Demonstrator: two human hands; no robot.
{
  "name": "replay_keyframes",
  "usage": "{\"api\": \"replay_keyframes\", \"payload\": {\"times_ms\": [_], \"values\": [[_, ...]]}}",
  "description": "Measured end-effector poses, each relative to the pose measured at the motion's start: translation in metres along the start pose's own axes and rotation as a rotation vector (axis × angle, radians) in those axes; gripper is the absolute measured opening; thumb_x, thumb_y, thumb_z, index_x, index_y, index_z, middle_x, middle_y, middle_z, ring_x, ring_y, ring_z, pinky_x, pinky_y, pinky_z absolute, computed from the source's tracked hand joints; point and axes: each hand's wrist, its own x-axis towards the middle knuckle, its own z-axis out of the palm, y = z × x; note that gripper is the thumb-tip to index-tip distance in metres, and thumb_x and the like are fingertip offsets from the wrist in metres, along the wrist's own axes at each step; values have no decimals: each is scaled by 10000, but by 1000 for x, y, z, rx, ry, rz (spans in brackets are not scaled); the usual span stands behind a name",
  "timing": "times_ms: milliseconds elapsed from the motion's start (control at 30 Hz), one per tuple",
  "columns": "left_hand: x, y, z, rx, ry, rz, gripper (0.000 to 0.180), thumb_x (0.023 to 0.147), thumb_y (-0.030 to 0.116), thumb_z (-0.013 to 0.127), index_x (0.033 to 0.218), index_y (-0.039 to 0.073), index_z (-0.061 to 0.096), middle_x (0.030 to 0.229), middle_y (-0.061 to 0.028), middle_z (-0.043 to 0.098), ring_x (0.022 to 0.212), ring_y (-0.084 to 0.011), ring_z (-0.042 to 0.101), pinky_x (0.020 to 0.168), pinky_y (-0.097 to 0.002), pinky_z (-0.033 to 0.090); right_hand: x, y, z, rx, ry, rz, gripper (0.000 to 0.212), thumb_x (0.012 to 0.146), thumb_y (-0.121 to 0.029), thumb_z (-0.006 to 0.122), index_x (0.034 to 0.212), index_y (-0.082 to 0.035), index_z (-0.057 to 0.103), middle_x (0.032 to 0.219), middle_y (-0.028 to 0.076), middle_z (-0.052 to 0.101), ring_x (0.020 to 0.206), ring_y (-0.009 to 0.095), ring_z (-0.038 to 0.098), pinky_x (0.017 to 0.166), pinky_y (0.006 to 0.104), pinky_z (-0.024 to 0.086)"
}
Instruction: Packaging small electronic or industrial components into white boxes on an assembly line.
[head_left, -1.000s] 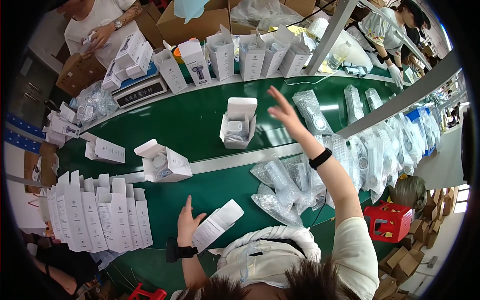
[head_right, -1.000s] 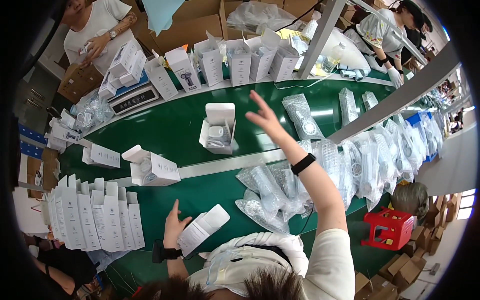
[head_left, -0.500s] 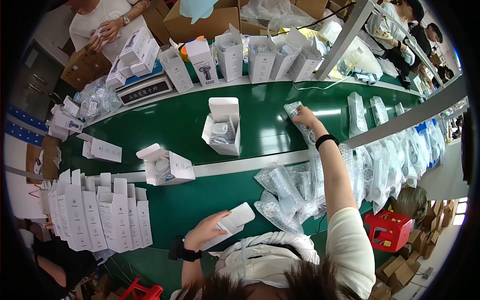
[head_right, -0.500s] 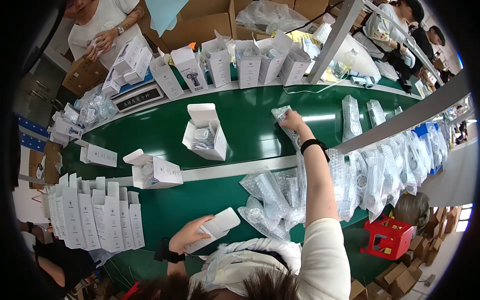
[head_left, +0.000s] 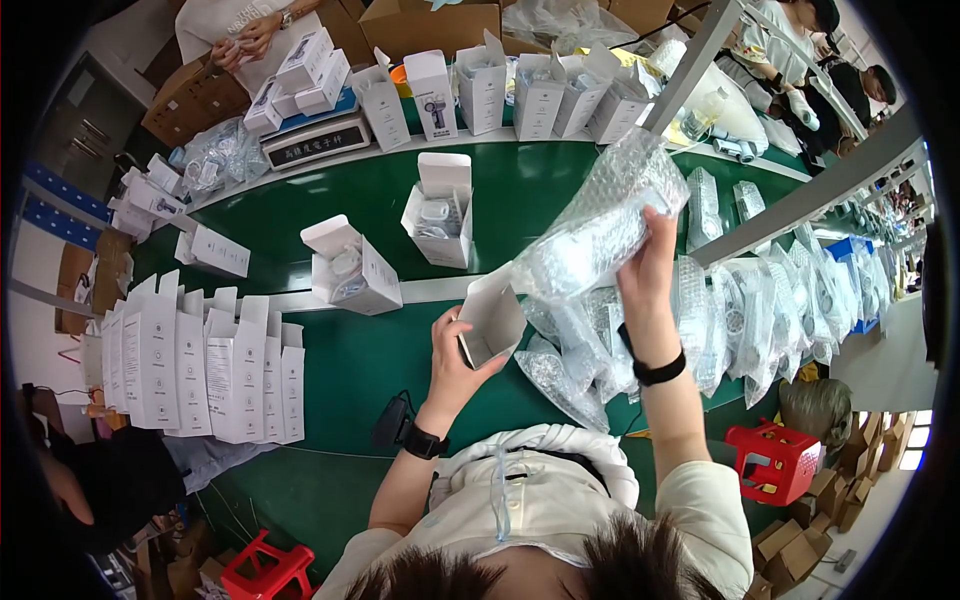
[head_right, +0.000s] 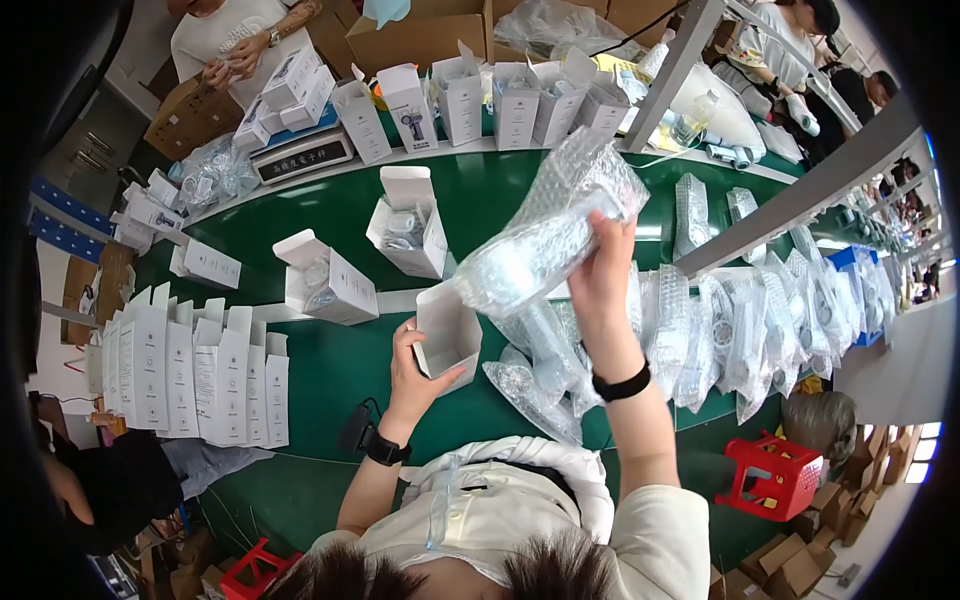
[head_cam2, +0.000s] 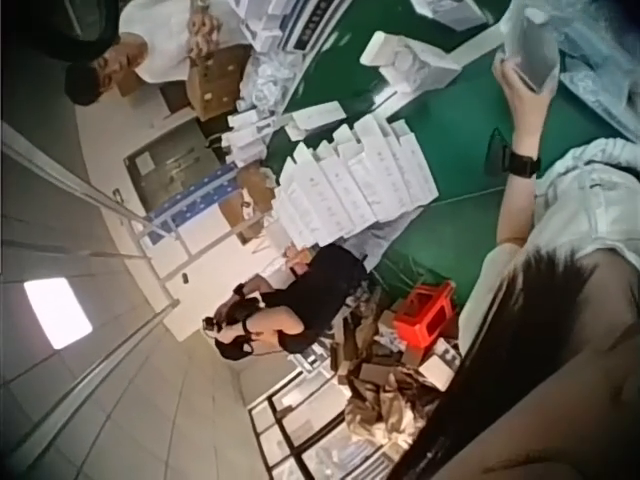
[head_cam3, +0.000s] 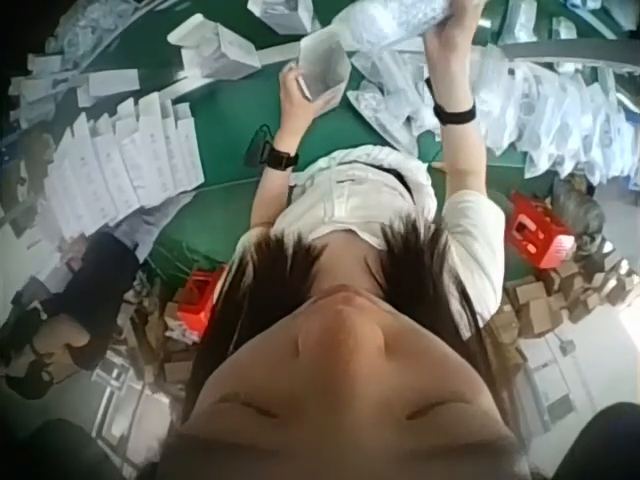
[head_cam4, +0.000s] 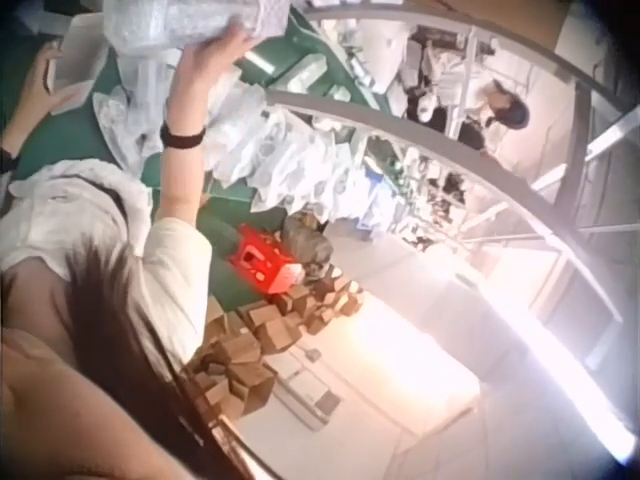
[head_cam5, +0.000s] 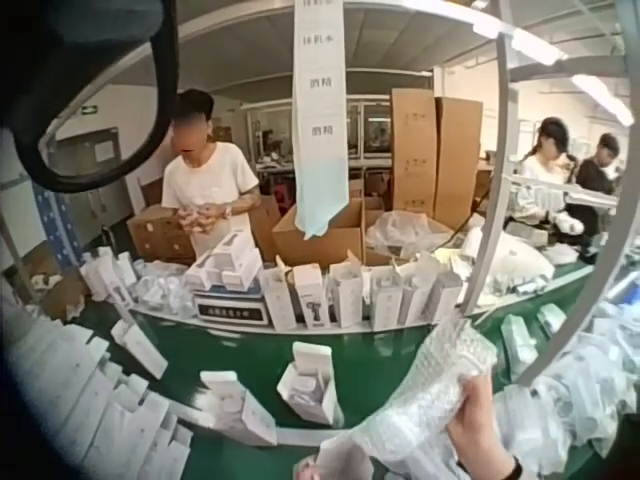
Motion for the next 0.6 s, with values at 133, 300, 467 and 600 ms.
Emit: {"api": "replay_keyframes", "payload": {"times_ms": [133, 300, 467, 600], "values": [[-3, 7, 12, -167, 115, -125, 735, 553, 124, 812, 1055, 80, 277, 1144, -176, 410, 1031, -325, 453, 847, -415, 397, -71, 30, 32, 101, 49, -162, 549, 730, -100, 564, 1227, -87, 333, 1126, 97, 474, 1007, 243, 500, 881, 386, 427], [-10, 1, 23, -173, 223, -83, 743, 571, 81, 801, 1060, 93, 243, 1206, -185, 363, 1071, -293, 433, 874, -402, 377, -79, 74, 5, -442, -501, -645, 538, 655, -46, 615, 1147, -103, 407, 1136, 106, 465, 1006, 265, 491, 874, 382, 407], [-27, 7, 27, -1, 198, -67, 729, 585, 50, 785, 1041, 95, 217, 1212, -197, 356, 1071, -308, 434, 908, -403, 359, -103, 48, 19, -1260, -770, -732, 408, 650, -174, 695, 1029, -102, 560, 1150, 118, 467, 1062, 361, 437, 894, 458, 373], [-30, -7, 8, -149, 244, -14, 734, 591, 25, 774, 1051, 110, 209, 1224, -189, 325, 1086, -298, 406, 920, -389, 340, -129, 25, -23, -1385, -741, -592, 304, 711, -197, 660, 995, -99, 613, 1127, 125, 494, 1073, 331, 448, 882, 442, 377]]}}
